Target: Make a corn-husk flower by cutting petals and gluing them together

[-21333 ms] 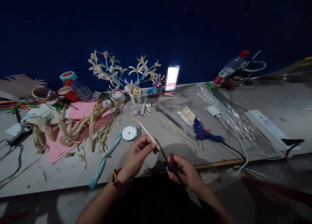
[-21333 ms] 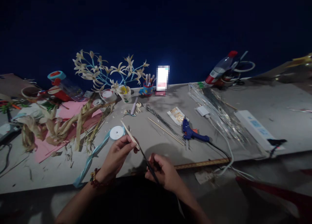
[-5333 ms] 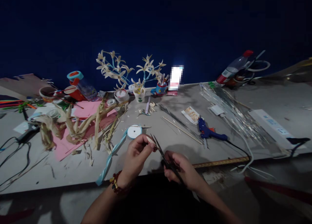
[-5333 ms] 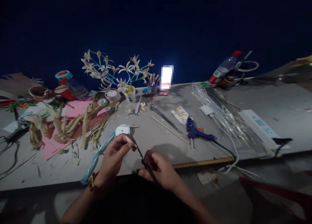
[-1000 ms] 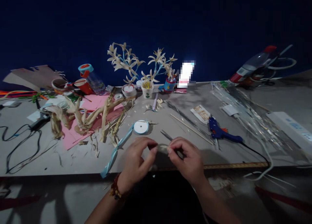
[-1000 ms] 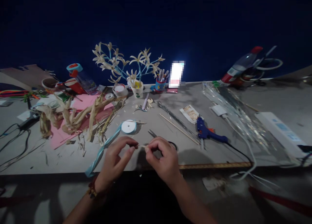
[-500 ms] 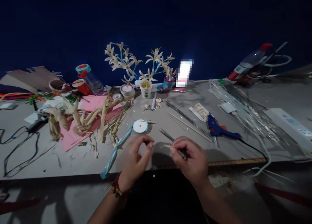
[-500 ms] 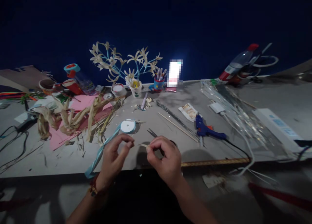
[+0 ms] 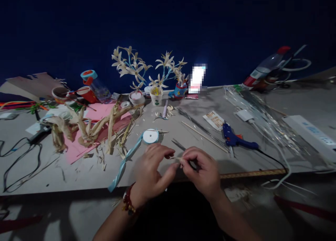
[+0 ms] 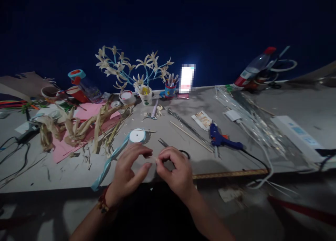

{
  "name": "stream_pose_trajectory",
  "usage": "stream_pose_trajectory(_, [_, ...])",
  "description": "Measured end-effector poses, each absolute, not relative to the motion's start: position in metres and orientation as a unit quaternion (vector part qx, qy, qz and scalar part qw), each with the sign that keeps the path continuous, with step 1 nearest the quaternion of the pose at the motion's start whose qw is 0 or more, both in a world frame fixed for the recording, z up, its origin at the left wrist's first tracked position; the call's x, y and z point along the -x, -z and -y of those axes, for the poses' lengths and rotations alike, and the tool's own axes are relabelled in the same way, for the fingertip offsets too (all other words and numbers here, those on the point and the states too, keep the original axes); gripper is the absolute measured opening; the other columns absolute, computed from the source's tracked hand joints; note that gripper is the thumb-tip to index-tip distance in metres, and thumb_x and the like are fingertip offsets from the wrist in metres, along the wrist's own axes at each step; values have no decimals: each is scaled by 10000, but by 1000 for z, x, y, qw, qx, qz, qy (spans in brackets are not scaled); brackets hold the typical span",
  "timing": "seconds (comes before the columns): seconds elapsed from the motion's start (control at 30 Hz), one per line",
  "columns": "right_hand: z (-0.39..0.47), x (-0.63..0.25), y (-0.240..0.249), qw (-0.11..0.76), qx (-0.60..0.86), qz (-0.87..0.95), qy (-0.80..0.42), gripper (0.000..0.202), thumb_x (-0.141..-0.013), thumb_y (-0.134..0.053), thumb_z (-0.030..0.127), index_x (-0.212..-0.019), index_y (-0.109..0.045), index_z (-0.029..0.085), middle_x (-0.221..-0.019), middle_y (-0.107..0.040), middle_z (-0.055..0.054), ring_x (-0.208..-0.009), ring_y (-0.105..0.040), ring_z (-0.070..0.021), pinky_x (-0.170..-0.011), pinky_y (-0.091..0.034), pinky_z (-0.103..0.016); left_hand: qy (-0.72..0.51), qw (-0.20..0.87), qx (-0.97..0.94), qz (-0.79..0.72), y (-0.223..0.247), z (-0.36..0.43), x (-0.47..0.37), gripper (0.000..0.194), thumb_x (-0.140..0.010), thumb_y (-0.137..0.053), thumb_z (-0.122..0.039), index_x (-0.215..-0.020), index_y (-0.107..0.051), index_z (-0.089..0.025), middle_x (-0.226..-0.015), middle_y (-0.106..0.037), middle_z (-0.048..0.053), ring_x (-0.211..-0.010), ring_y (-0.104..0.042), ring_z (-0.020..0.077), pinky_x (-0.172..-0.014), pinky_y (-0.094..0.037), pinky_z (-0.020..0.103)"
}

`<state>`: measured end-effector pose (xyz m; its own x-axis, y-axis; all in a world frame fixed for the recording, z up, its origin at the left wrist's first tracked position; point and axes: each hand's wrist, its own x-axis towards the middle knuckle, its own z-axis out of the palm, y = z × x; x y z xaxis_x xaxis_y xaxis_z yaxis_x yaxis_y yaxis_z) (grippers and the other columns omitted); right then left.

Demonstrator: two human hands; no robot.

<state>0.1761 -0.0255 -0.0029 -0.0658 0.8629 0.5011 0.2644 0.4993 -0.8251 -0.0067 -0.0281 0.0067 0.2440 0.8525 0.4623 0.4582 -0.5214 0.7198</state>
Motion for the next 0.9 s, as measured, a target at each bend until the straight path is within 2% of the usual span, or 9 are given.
stream_pose_trajectory(0.13, [23, -177, 3, 515, 409, 701, -276, 134, -869, -621, 103, -821, -612, 228, -771, -662, -9, -725, -650, -167, -672, -528, -281, -408, 177, -797, -408, -9, 27, 3, 141, -896, -565, -100, -909, -630, -225, -800, -714, 27, -777, -644, 190, -1030, -433, 445])
stream_pose_trajectory(0.23, [22, -178, -1, 475, 398, 739, -264, 113, -875, -602, 116, -888, -624, 226, -818, -677, -19, -769, -663, -179, -707, -537, -295, -409, 132, -805, -408, -8, 27, 2, 162, -884, -570, -69, -901, -621, -222, -806, -720, 17, -777, -645, 182, -1018, -446, 447])
stream_pose_trajectory(0.33, [22, -177, -6, 455, 402, 757, -241, 113, -885, -584, 120, -860, -611, 227, -801, -676, -14, -761, -665, -178, -706, -529, -293, -407, 107, -809, -412, -8, 28, 2, 166, -877, -582, -55, -871, -617, -217, -791, -719, 1, -762, -644, 167, -1030, -446, 445])
stream_pose_trajectory(0.5, [21, -180, -2, 460, 417, 750, -227, 134, -887, -585, 115, -820, -605, 229, -771, -672, -4, -736, -663, -172, -695, -520, -286, -413, 107, -794, -433, -10, 33, 0, 156, -874, -584, -72, -815, -606, -215, -738, -696, -13, -709, -629, 155, -1042, -438, 462])
stream_pose_trajectory(0.67, [17, -196, 6, 494, 492, 696, -175, 134, -894, -586, 128, -811, -610, 231, -790, -660, -12, -735, -642, -175, -681, -511, -291, -434, 120, -772, -449, -13, 35, 1, 157, -879, -573, -63, -825, -615, -204, -723, -680, -11, -703, -620, 152, -1015, -446, 469])
stream_pose_trajectory(0.8, [19, -191, -3, 453, 438, 744, -222, 83, -892, -603, 162, -932, -638, 225, -884, -696, -35, -812, -669, -190, -734, -536, -307, -430, 125, -776, -444, -13, 33, 0, 155, -880, -577, -63, -820, -602, -203, -737, -687, -5, -714, -623, 155, -1011, -446, 471])
stream_pose_trajectory(0.9, [20, -180, -10, 425, 408, 772, -238, 68, -902, -581, 171, -882, -624, 219, -827, -683, -30, -788, -654, -194, -727, -525, -317, -424, 122, -782, -441, -13, 32, -3, 152, -884, -574, -71, -814, -597, -203, -726, -678, -8, -703, -613, 154, -1010, -447, 473])
